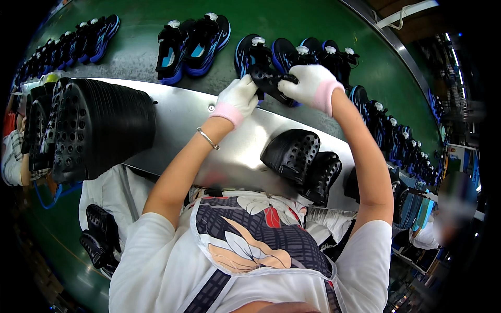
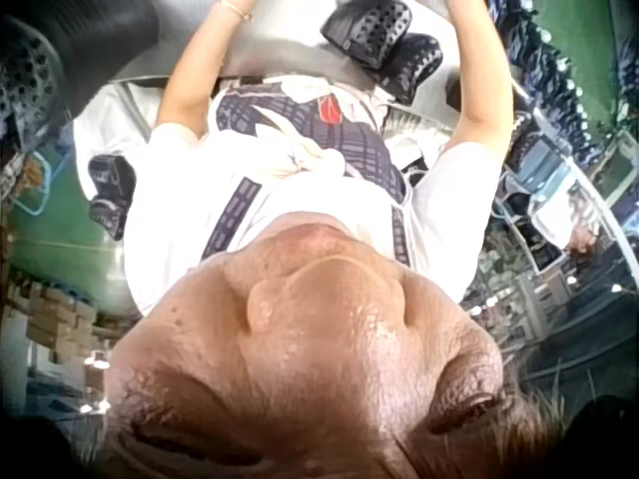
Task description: The person repeatedly picks up black plastic shoe trees from a stack and inserts them into black and blue sneakers on a conveyor belt. They handle the shoes one at a time, placing each shoe tree inside the shoe before moving to the next pair.
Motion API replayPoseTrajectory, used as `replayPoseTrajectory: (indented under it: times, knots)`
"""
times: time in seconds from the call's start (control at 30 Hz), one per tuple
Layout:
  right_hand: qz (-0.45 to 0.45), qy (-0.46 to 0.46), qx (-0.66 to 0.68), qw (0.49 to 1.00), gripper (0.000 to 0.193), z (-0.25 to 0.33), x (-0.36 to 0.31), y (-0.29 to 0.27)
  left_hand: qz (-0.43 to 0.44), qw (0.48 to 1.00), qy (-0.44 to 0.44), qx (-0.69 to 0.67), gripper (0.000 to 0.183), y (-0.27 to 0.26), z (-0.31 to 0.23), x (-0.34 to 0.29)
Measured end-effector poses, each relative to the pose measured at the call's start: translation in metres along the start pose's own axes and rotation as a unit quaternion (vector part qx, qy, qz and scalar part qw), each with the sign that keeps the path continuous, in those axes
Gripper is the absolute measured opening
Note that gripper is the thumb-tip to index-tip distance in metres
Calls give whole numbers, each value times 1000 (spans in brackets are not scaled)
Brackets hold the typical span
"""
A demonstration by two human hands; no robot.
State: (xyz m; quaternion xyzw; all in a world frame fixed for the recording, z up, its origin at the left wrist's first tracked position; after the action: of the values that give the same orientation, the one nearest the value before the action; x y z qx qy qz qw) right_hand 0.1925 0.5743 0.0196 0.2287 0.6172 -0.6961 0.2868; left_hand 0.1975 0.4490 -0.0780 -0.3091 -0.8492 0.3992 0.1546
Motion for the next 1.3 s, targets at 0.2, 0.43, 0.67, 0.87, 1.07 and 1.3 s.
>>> replayPoseTrajectory:
  times: [0.2,0.43,0.67,0.87,1.07,1.3]
  knots:
    - [28,64,-85,994,42,17,28,-26,-4,1000,-19,-19,24,7,-5,14]
    - [10,92,-142,985,26,44,83,20,99,983,-127,-92,32,13,10,14]
    - [4,57,-156,986,23,46,73,17,206,968,-138,-28,34,16,13,22]
    - [31,22,-232,972,25,58,74,12,248,951,-186,-4,31,20,19,24]
    - [55,12,-289,956,30,69,91,7,210,970,-123,18,28,17,17,24]
    - [19,21,-264,964,30,69,108,2,247,962,-116,28,31,16,22,26]
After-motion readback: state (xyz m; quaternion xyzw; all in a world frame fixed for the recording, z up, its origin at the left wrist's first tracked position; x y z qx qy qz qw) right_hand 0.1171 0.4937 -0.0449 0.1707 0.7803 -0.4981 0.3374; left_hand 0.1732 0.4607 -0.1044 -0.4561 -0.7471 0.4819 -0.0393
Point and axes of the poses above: each hand's wrist, its own x-axis towards the middle knuckle, its own y-axis out of the palm, z = x × y, the point moved 8 cm from there along x, towards the middle knuckle, and after that the axes turned 14 degrees about z, right-handed, at the moved point
